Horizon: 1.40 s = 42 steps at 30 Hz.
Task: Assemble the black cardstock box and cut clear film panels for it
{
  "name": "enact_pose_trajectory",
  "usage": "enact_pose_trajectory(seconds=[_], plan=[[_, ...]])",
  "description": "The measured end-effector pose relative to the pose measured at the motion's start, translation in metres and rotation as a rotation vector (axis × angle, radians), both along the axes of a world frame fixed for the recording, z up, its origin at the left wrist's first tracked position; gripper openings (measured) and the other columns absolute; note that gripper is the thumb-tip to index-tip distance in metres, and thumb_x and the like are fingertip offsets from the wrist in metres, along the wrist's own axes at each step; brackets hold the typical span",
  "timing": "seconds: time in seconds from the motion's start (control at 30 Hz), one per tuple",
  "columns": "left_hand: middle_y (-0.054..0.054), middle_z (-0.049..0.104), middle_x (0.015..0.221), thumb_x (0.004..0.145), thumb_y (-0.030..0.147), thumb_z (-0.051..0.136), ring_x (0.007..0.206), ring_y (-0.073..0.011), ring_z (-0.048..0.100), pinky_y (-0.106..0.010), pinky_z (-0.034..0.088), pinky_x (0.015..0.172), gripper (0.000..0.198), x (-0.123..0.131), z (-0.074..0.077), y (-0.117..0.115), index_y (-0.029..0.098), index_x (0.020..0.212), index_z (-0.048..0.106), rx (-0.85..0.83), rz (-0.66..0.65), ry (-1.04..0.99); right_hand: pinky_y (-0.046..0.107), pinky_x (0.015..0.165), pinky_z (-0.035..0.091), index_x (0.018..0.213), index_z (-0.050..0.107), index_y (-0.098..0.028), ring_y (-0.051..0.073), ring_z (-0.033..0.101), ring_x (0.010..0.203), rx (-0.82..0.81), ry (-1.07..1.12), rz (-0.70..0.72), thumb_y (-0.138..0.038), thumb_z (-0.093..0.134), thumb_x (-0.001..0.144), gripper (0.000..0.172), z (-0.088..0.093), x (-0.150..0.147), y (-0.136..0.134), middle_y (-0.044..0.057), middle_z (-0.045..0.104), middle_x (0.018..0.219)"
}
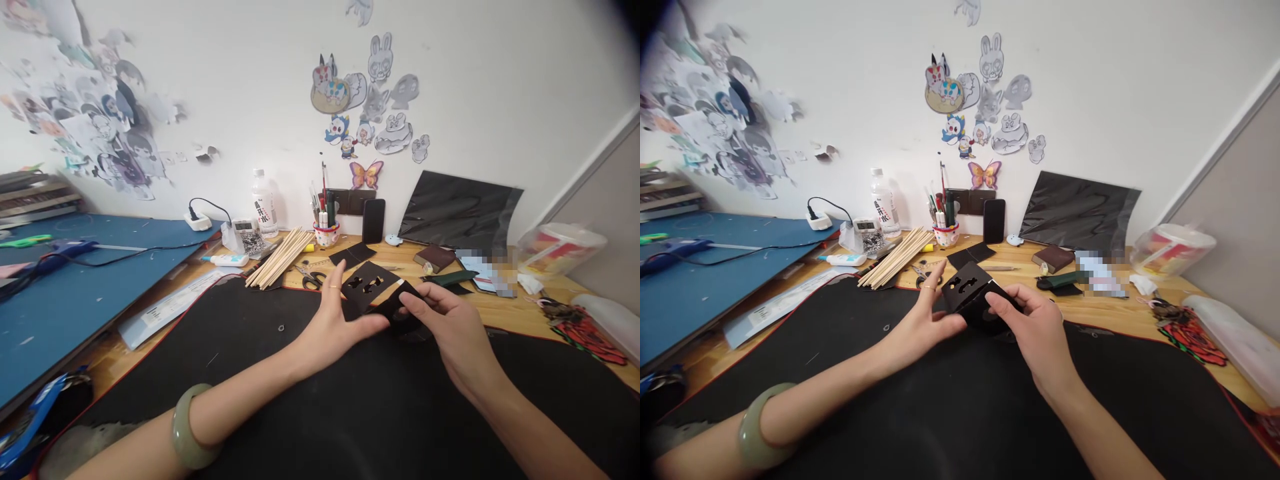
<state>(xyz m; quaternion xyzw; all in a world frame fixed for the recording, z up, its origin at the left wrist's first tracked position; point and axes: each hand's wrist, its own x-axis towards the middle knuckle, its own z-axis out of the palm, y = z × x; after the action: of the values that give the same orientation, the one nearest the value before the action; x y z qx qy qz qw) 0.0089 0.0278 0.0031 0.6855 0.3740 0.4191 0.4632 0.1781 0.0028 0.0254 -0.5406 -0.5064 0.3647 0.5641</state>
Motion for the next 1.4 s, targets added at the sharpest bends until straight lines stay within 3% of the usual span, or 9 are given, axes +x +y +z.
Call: enact_pose_trajectory(seconds=[0.1, 0.23, 0.37, 0.8, 1.4], plan=[[-0.007, 0.013, 0.143, 0.068, 0.04, 0.069, 0.131, -0.0263, 0.023, -0.045, 0.029, 0.104, 0.091, 0.002, -0.001, -0.005, 0.032, 0.138, 0.011, 0.046, -0.059, -0.02, 0.019, 0.061, 0.041, 0.067, 0.062, -0.02, 0.009, 0.053, 0.063, 0.006, 0.087, 0.007, -0.037, 0.069, 0.068, 0.019, -0.008, -0.004, 0.0, -0.004, 0.06, 0.062], [-0.002, 0.008, 0.144, 0.077, 0.036, 0.06, 0.135, -0.0223, 0.01, -0.04, 0.023, 0.107, 0.066, 0.002, 0.001, -0.01, 0.037, 0.134, 0.026, 0.139, -0.007, 0.019, 0.015, 0.063, 0.041, 0.069, 0.063, -0.021, 0.007, 0.053, 0.065, 0.029, 0.143, 0.032, -0.036, 0.068, 0.069, 0.015, -0.012, -0.01, -0.004, -0.006, 0.06, 0.063], [0.0, 0.007, 0.143, 0.082, 0.036, 0.054, 0.135, -0.0198, 0.006, -0.035, 0.015, 0.11, 0.056, 0.001, 0.002, -0.012, 0.037, 0.132, 0.031, 0.244, 0.022, 0.07, 0.015, 0.064, 0.044, 0.071, 0.065, -0.023, 0.007, 0.055, 0.065, 0.083, 0.133, 0.001, -0.033, 0.07, 0.068, 0.012, -0.007, -0.013, -0.011, -0.006, 0.063, 0.067], [-0.001, -0.003, 0.142, 0.09, 0.028, 0.036, 0.134, -0.0234, -0.002, -0.045, 0.01, 0.11, 0.047, -0.005, 0.005, -0.012, 0.035, 0.135, 0.024, 0.475, 0.033, 0.271, 0.018, 0.062, 0.047, 0.068, 0.061, -0.02, 0.01, 0.059, 0.062, 0.129, 0.073, -0.045, -0.033, 0.068, 0.069, 0.014, 0.002, -0.012, -0.015, -0.004, 0.063, 0.066], [0.001, -0.002, 0.141, 0.09, 0.027, 0.037, 0.134, -0.0257, 0.0, -0.042, 0.013, 0.11, 0.045, -0.008, 0.013, -0.014, 0.036, 0.133, 0.029, 0.538, 0.036, 0.291, 0.02, 0.061, 0.047, 0.065, 0.058, -0.021, 0.011, 0.058, 0.063, 0.146, -0.014, -0.004, -0.032, 0.064, 0.073, 0.015, 0.005, -0.01, -0.019, -0.003, 0.06, 0.063]])
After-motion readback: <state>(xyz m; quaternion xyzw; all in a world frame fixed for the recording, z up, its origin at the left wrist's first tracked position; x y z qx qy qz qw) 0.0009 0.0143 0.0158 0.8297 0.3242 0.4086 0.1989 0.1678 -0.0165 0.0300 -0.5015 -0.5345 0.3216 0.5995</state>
